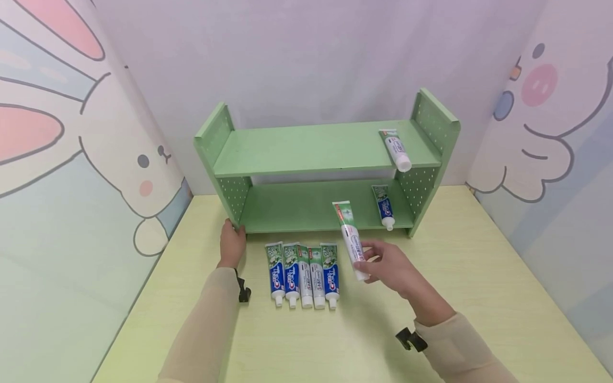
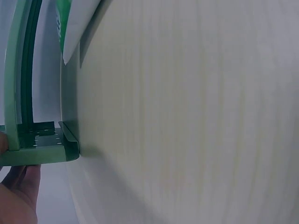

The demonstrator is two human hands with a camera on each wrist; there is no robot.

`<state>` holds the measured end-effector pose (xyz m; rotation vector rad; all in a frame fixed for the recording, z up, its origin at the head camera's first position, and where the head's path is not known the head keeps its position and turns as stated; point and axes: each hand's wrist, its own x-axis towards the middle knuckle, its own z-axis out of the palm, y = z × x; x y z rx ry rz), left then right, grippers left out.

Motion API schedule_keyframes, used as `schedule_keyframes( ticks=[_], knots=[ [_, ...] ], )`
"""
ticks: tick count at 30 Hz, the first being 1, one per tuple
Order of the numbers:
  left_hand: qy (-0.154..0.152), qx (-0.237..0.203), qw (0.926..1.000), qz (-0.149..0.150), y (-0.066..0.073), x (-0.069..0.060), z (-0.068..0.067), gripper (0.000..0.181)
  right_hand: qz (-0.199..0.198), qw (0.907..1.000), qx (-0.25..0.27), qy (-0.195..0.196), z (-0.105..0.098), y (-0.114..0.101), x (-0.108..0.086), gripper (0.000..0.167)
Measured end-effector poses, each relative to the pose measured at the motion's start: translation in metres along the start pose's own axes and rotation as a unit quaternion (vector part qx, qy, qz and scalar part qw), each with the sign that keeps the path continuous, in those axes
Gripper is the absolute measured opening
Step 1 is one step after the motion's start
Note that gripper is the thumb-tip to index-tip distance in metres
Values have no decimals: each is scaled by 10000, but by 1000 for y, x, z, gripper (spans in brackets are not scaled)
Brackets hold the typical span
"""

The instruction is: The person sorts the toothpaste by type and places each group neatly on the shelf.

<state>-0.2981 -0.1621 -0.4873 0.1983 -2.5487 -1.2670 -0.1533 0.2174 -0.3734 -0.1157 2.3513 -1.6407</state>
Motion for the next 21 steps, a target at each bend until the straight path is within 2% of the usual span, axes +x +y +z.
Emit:
schedule_keyframes(
  ticks=[15, 21],
  knots=[
    [-14, -10, 10000, -58, 2, -1, -1, 43, -398, 9991, -43, 120, -9, -22, -6, 64],
    [-22, -48, 10000, -52, 1, -1, -1, 43, -405, 9988, -149, 217, -12, -27, -7, 65]
  ],
)
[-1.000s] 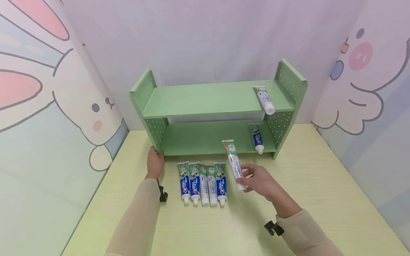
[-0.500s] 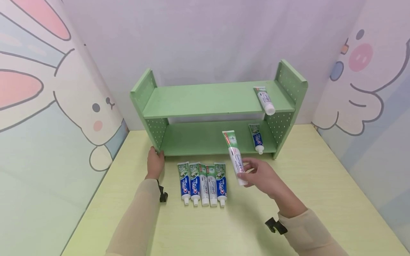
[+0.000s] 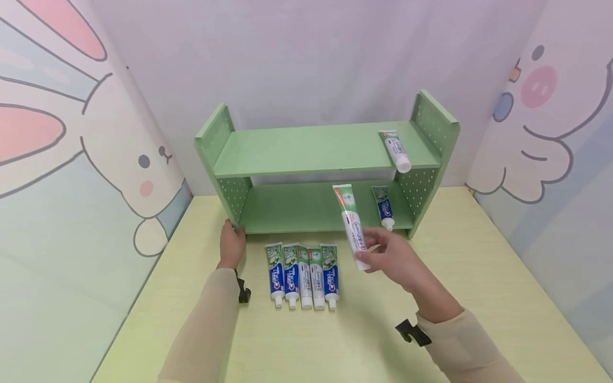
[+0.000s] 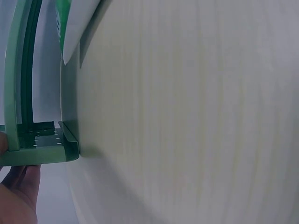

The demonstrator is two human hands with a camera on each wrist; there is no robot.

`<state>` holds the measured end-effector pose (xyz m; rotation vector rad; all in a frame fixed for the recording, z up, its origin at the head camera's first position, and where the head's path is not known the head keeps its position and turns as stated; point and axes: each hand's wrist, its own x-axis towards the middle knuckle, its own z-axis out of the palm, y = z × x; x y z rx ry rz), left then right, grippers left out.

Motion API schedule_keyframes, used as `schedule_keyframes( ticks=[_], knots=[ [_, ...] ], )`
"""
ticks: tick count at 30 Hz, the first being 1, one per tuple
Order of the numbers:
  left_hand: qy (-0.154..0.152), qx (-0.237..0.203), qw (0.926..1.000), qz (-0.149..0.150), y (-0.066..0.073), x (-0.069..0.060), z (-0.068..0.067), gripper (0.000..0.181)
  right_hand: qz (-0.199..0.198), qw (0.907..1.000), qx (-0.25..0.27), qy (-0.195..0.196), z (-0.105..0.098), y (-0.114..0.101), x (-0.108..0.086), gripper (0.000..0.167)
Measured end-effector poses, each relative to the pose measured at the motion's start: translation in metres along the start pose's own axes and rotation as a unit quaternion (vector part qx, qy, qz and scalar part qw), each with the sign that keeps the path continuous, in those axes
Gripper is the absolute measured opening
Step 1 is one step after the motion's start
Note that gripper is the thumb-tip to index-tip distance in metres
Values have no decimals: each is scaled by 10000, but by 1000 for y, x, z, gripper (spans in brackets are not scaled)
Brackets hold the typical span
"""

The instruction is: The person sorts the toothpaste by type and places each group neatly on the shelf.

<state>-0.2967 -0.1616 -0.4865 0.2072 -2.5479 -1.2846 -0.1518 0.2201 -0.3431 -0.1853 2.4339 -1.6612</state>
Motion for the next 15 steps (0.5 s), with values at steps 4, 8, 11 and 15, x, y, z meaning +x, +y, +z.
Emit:
schedule_keyframes(
  ticks=[4, 8, 11, 15],
  knots=[
    [3, 5, 10000, -15, 0, 0, 1, 42, -54, 10000, -2, 20, -1, -4, -1, 65],
    [21, 26, 10000, -35, 2, -1, 1, 42, -96, 9999, 1, 45, -3, -6, -1, 64],
    [38, 44, 10000, -40, 3, -1, 0, 41, -118, 9999, 7, 82, -5, -7, -1, 62],
    [37, 50, 10000, -40, 3, -1, 0, 41, -144, 9998, 38, 138, -7, -10, -1, 63]
  ],
)
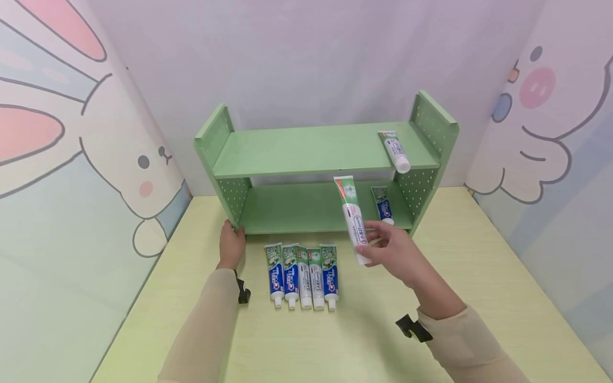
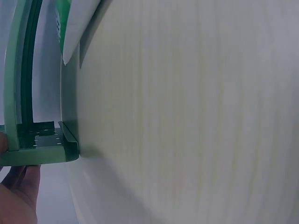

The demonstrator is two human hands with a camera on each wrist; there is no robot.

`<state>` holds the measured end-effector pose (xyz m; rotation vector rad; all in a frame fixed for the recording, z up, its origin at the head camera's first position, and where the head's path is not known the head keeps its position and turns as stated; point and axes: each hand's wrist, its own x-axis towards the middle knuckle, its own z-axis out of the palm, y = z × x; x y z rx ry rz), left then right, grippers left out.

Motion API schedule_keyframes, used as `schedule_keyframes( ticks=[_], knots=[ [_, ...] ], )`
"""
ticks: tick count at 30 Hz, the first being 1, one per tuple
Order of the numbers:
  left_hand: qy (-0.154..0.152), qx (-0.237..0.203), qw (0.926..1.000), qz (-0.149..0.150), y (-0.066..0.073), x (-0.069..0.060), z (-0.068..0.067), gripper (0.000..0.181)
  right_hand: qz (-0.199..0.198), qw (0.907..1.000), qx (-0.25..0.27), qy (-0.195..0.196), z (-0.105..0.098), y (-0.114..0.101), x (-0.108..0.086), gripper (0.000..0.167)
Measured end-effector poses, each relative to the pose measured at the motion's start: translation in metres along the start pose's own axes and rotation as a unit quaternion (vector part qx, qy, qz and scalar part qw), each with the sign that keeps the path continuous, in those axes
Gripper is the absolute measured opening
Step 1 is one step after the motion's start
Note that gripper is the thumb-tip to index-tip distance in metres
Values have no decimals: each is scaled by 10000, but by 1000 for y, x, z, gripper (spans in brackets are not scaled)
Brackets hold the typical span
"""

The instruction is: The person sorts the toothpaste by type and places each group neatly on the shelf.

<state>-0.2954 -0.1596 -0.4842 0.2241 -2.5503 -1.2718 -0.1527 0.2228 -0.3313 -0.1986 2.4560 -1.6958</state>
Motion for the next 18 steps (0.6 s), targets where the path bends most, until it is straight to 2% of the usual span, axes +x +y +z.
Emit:
schedule_keyframes(
  ticks=[6, 18],
  knots=[
    [-10, -10, 10000, 4, 0, 0, 0, 42, 16, 9999, 39, 95, -1, -5, 2, 67],
    [-67, -42, 10000, -28, 0, 0, 0, 43, -25, 9998, 17, 206, -6, -12, 13, 67]
  ],
)
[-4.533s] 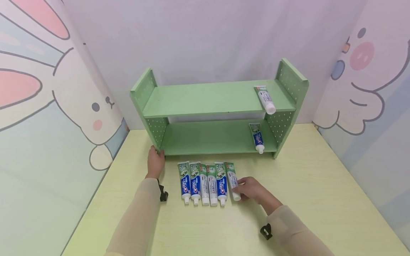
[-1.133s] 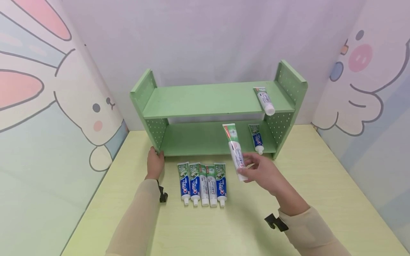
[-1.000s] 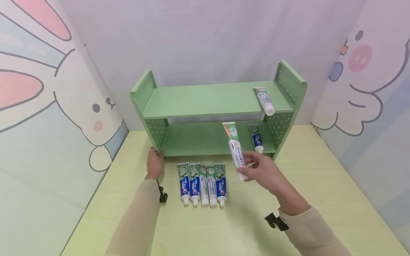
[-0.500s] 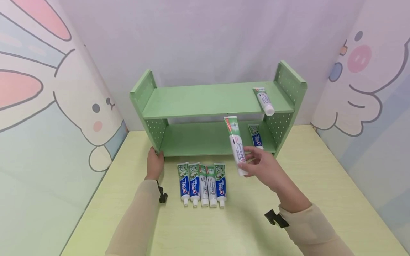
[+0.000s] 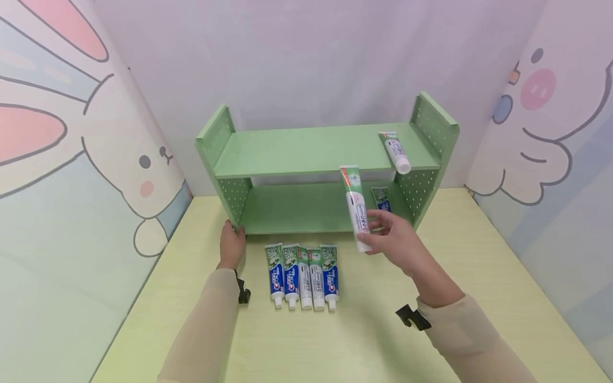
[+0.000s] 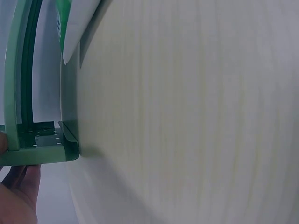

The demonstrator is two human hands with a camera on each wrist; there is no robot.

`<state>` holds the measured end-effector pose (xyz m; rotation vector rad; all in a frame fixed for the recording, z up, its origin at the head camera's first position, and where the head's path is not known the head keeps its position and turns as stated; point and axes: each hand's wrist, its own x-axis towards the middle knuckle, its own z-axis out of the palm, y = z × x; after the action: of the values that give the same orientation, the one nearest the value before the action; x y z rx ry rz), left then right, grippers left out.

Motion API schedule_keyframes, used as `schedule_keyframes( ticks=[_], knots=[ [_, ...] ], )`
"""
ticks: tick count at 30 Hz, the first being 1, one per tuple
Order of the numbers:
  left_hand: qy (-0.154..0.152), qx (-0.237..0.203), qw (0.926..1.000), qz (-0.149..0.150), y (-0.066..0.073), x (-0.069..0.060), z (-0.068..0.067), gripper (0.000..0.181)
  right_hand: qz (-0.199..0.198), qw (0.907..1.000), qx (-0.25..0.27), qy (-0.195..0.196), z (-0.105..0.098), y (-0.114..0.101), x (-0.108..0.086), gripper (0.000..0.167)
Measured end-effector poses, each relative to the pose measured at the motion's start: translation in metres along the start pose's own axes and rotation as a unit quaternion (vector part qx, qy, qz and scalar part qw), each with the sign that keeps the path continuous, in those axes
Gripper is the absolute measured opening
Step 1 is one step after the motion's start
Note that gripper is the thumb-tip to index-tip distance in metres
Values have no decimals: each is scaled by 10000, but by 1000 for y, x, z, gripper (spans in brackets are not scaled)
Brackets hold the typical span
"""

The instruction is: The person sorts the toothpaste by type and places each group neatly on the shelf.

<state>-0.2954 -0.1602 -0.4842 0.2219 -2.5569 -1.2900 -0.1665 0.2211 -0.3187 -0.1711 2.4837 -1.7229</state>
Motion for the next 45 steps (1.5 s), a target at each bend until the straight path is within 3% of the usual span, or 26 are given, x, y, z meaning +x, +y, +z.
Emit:
schedule_keyframes(
  ticks=[45],
  knots=[
    [9, -52, 10000, 56, -2, 1, 1, 45, 82, 9985, 72, 530, 2, -44, 58, 62]
  ],
)
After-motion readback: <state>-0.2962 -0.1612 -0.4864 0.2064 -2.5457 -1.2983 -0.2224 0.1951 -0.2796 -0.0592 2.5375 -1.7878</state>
